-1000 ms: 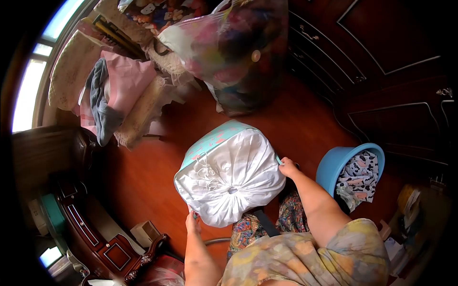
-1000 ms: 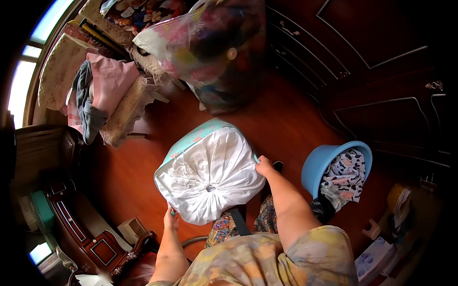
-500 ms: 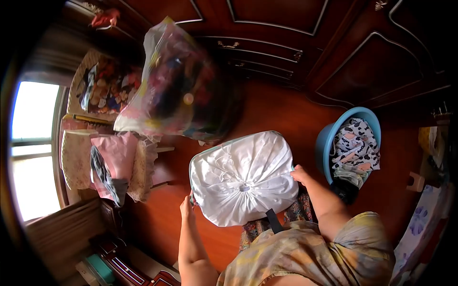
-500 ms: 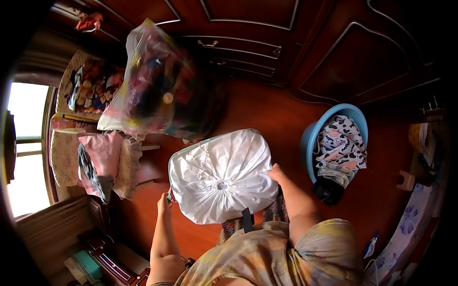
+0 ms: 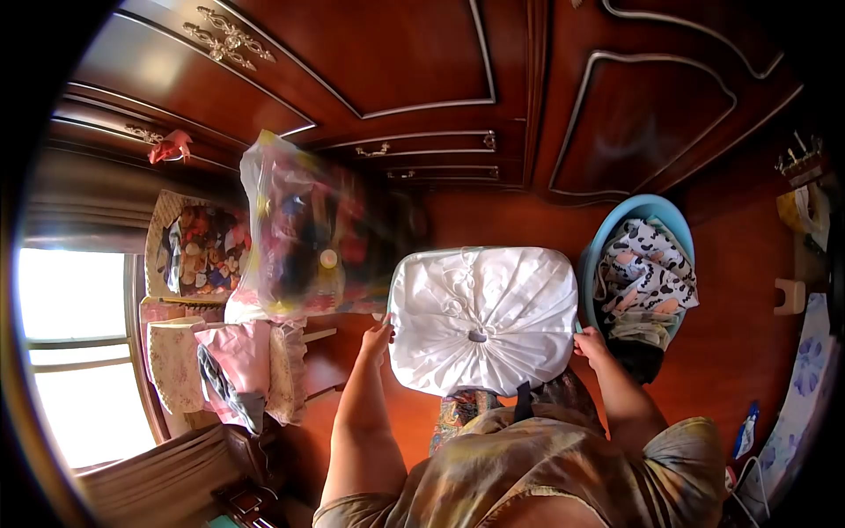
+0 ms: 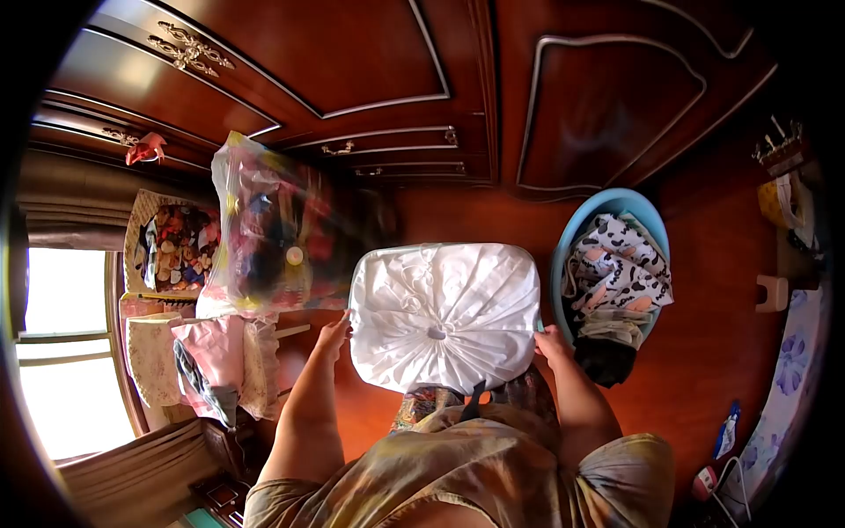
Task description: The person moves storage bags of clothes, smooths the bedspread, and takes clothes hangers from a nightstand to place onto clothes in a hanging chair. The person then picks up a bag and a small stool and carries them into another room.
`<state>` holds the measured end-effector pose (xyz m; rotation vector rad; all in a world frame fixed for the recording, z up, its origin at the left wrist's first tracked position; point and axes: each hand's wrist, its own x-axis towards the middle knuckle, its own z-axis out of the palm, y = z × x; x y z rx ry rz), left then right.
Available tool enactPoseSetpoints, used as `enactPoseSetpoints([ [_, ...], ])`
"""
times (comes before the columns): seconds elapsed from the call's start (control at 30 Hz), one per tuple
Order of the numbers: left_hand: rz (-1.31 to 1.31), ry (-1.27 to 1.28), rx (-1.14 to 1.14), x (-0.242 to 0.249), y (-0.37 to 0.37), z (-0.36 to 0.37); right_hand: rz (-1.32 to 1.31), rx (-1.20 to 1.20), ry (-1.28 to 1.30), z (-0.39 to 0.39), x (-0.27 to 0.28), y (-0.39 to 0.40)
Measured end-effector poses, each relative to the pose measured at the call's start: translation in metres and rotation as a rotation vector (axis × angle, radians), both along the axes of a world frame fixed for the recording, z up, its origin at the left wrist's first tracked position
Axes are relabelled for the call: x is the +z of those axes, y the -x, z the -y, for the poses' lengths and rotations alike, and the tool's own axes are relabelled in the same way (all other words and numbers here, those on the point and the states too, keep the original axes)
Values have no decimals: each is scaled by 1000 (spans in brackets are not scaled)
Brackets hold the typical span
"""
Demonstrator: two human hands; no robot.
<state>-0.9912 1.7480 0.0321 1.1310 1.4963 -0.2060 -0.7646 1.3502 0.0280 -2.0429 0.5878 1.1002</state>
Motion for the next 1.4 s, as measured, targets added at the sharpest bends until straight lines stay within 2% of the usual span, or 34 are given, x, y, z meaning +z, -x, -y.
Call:
enactPoseSetpoints([
  [0.03, 68, -10, -5, -3, -11, 0, 13, -4, 5, -6, 6, -5],
  [0.1, 171, -3, -102, -47, -25, -12, 8, -7, 107, -10, 7, -9],
  [0.17, 206, 10, -180, -77, -38, -23, 51, -153, 134, -16, 15, -7],
  [0.2, 225, 0, -256, -83, -42, -31, -48, -62, 80, -13, 10, -12],
  [0.23, 235, 4, -256, -85, -53, -42, -39, -64, 85, -17, 10, -14],
  [0.3, 129, -88, -457, -84, -81, -63, 58, -211, 58, -33, 9, -22],
  [0.33, 201, -46, -261, -61, -98, -60, 45, -230, 50, -37, 1, -30],
  [0.37, 203, -56, -324, -73, -107, -76, 73, -239, 39, -47, -3, -39],
  [0.43, 242, -89, -346, -54, -130, -90, 167, -315, -52, -65, -18, -52],
  [0.47, 280, -98, -326, -74, -137, -97, 186, -386, -128, -74, -29, -61],
  [0.53, 290, -104, -329, -115, -138, -116, 194, -394, -116, -83, -58, -79],
  [0.63, 184, -41, -308, -140, -145, -120, 233, -456, -160, -115, -73, -103],
  [0.7, 248, -46, -163, -139, -146, -106, 199, -370, -188, -127, -79, -112],
  [0.73, 345, -165, -531, -176, -136, -115, 192, -306, -237, -128, -81, -110],
  [0.77, 316, -97, -239, -186, -138, -103, 360, -141, -233, -110, -129, -111],
  [0.83, 326, -244, -235, -170, -149, -82, 426, -83, -101, -114, -133, -100],
  [0.9, 252, -175, -344, -160, -149, -83, 573, 242, 201, -118, -119, -84],
  [0.97, 198, -121, -436, -152, -156, -84, 515, 189, 194, -105, -125, -81],
  [1.03, 228, -79, -404, -147, -153, -84, 431, -41, -34, -106, -100, -85],
  [1.07, 245, -93, -379, -153, -150, -86, 423, -49, 6, -108, -90, -89],
  [1.1, 238, -90, -373, -151, -150, -84, 475, 161, 240, -99, -100, -92],
  [1.17, 147, -257, -445, -139, -155, -81, 428, 313, 452, -94, -114, -95],
  [1.2, 156, -293, -556, -155, -151, -85, 422, 316, 451, -90, -130, -97],
  [1.23, 151, -292, -554, -170, -152, -90, 328, 162, 230, -87, -150, -100],
  [1.27, 250, -135, -357, -181, -150, -93, 228, 7, 12, -81, -166, -99],
  [1.3, 343, 21, -159, -186, -147, -94, 219, 6, 13, -84, -167, -102],
  [1.33, 308, -63, -51, -149, -165, -99, 306, -45, 41, -89, -165, -109],
  [1.37, 327, 3, 170, -142, -171, -113, 400, -97, 68, -97, -157, -117],
  [1.4, 348, -38, 98, -128, -176, -124, 370, -132, 42, -112, -122, -122],
])
